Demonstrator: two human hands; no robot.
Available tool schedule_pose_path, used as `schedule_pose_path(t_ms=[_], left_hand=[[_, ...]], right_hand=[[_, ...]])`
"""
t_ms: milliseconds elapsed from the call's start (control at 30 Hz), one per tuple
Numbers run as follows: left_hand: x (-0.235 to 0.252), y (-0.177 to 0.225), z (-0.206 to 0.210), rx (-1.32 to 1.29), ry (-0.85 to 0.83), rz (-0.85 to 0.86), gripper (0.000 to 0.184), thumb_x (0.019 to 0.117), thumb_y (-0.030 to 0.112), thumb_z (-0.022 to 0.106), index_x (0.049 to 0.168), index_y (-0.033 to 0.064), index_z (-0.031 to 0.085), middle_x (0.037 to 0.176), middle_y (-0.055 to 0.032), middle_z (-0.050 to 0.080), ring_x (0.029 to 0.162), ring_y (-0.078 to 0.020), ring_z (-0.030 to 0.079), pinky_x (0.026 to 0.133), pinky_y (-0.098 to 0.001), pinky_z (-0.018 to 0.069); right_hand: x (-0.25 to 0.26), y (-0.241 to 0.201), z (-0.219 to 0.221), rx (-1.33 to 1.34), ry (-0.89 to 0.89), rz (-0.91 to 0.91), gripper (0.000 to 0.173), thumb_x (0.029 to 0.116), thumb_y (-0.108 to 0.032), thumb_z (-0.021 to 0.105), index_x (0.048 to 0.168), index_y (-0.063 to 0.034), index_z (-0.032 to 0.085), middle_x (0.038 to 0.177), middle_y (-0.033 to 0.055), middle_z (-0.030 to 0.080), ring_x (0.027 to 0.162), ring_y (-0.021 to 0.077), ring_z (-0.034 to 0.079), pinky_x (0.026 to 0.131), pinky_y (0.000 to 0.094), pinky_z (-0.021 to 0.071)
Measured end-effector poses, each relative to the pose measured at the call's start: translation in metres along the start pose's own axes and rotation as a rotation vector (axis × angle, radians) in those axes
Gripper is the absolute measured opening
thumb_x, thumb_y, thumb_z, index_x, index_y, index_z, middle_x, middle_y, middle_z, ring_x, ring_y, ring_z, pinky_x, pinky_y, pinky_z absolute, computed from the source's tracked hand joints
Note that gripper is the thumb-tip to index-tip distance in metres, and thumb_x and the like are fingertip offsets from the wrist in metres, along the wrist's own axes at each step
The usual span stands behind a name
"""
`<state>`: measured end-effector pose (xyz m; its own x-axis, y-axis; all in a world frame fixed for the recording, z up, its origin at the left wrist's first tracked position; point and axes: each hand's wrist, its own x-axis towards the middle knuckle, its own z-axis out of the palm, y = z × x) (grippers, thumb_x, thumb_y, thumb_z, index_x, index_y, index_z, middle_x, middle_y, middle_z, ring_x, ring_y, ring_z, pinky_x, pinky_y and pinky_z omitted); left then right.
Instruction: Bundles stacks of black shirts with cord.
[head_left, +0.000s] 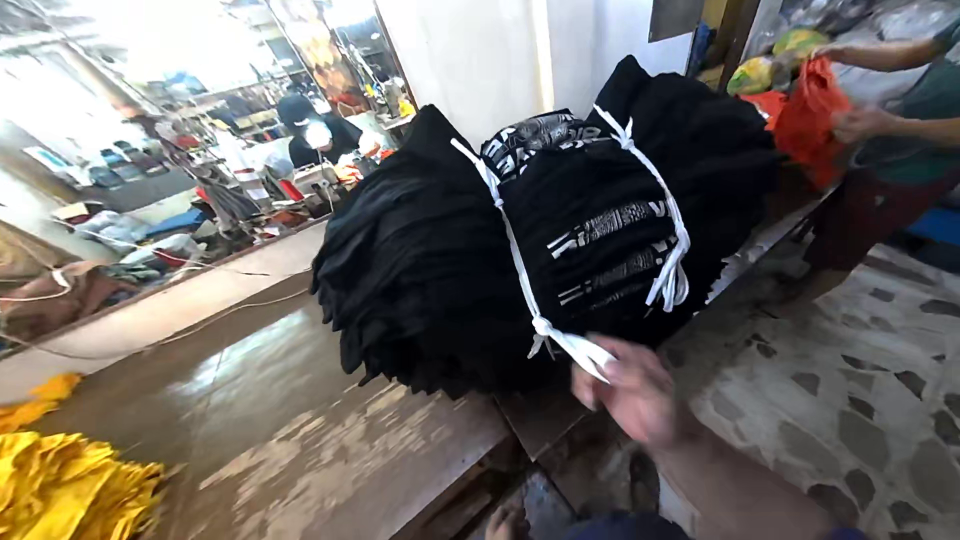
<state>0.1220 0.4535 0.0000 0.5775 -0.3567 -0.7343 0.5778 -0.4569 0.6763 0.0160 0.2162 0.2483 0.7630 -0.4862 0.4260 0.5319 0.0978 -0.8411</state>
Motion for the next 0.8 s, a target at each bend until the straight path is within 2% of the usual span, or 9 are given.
schedule_pose_path(t_ms=[100,167,300,367,433,533,633,700,800], left_hand=[[-0.005,0.025,0.001,0.077,-0.127,0.158,0.026,0.1067,0.014,0.048,0.125,0.0006,0.059,0.085,-0.0088,0.066,0.066,-0.0157,0.063,0.061,-0.0336,0.0551],[0.000,0.057,0.008,0.103,-0.214,0.368,0.028,0.1029,0.011,0.049,0.126,-0.0001,0.060,0.088,-0.0075,0.067,0.068,-0.0142,0.064,0.063,-0.0324,0.0566],[-0.023,0.109,0.024,0.229,-0.375,0.623,0.034,0.0991,0.015,0.056,0.129,0.0014,0.063,0.093,-0.0049,0.070,0.077,-0.0119,0.066,0.071,-0.0300,0.0577],[-0.042,0.127,0.042,0.303,-0.512,0.767,0.034,0.0994,0.019,0.059,0.128,0.0023,0.065,0.094,-0.0016,0.072,0.080,-0.0089,0.067,0.074,-0.0278,0.0583],[-0.059,0.141,0.064,0.370,-0.638,0.886,0.036,0.0997,0.024,0.062,0.129,0.0029,0.066,0.096,0.0021,0.071,0.083,-0.0050,0.067,0.076,-0.0249,0.0577],[-0.078,0.163,0.107,0.392,-0.791,0.898,0.062,0.0967,0.041,0.068,0.142,0.0000,0.055,0.112,-0.0024,0.071,0.096,-0.0085,0.068,0.086,-0.0278,0.0586],[-0.090,0.180,0.150,0.321,-0.917,0.901,0.089,0.0912,0.053,0.071,0.150,-0.0073,0.040,0.127,-0.0087,0.067,0.111,-0.0121,0.067,0.095,-0.0293,0.0578],[-0.097,0.183,0.172,0.235,-0.960,0.880,0.086,0.0898,0.048,0.074,0.145,-0.0094,0.041,0.123,-0.0091,0.069,0.110,-0.0119,0.069,0.095,-0.0296,0.0591],[-0.105,0.176,0.196,0.116,-0.964,0.822,0.060,0.0900,0.024,0.075,0.133,-0.0086,0.049,0.109,-0.0080,0.072,0.099,-0.0127,0.072,0.089,-0.0304,0.0617]], right_hand=[[0.052,0.008,0.028,-0.694,-0.360,-0.394,0.023,0.0956,-0.014,0.058,0.078,-0.0011,0.064,0.074,0.0086,0.062,0.068,0.0168,0.062,0.061,0.0318,0.0512],[0.061,0.017,0.034,-1.048,-0.436,-0.519,0.022,0.0914,-0.024,0.067,0.078,-0.0060,0.068,0.076,0.0103,0.066,0.069,0.0230,0.067,0.060,0.0393,0.0537],[0.053,0.030,-0.026,-0.485,0.197,-0.383,0.023,0.1001,-0.024,0.062,0.095,-0.0026,0.068,0.079,-0.0001,0.070,0.071,0.0063,0.066,0.069,0.0268,0.0587],[0.052,0.028,-0.060,-0.148,0.559,-0.214,0.015,0.1046,-0.024,0.044,0.101,-0.0133,0.055,0.069,-0.0051,0.063,0.060,0.0081,0.062,0.063,0.0290,0.0566],[0.045,0.025,-0.078,-0.046,0.757,-0.173,0.012,0.1044,-0.022,0.042,0.103,-0.0174,0.053,0.064,-0.0059,0.055,0.055,0.0095,0.057,0.058,0.0291,0.0542],[0.034,0.024,-0.078,-0.068,0.733,-0.150,0.013,0.1037,-0.019,0.043,0.103,-0.0158,0.056,0.065,-0.0056,0.057,0.056,0.0087,0.058,0.058,0.0289,0.0550],[0.025,0.025,-0.071,-0.377,0.647,-0.247,0.009,0.1012,-0.014,0.053,0.106,-0.0098,0.059,0.076,-0.0030,0.061,0.063,0.0067,0.060,0.062,0.0272,0.0564],[0.023,0.025,-0.069,-0.563,0.639,-0.322,0.010,0.0979,-0.012,0.058,0.103,-0.0035,0.061,0.078,-0.0001,0.063,0.065,0.0052,0.061,0.061,0.0242,0.0558],[0.014,0.021,-0.078,-0.733,0.648,-0.381,0.012,0.0954,-0.009,0.061,0.098,0.0018,0.064,0.081,0.0043,0.065,0.070,0.0057,0.063,0.064,0.0226,0.0568]])
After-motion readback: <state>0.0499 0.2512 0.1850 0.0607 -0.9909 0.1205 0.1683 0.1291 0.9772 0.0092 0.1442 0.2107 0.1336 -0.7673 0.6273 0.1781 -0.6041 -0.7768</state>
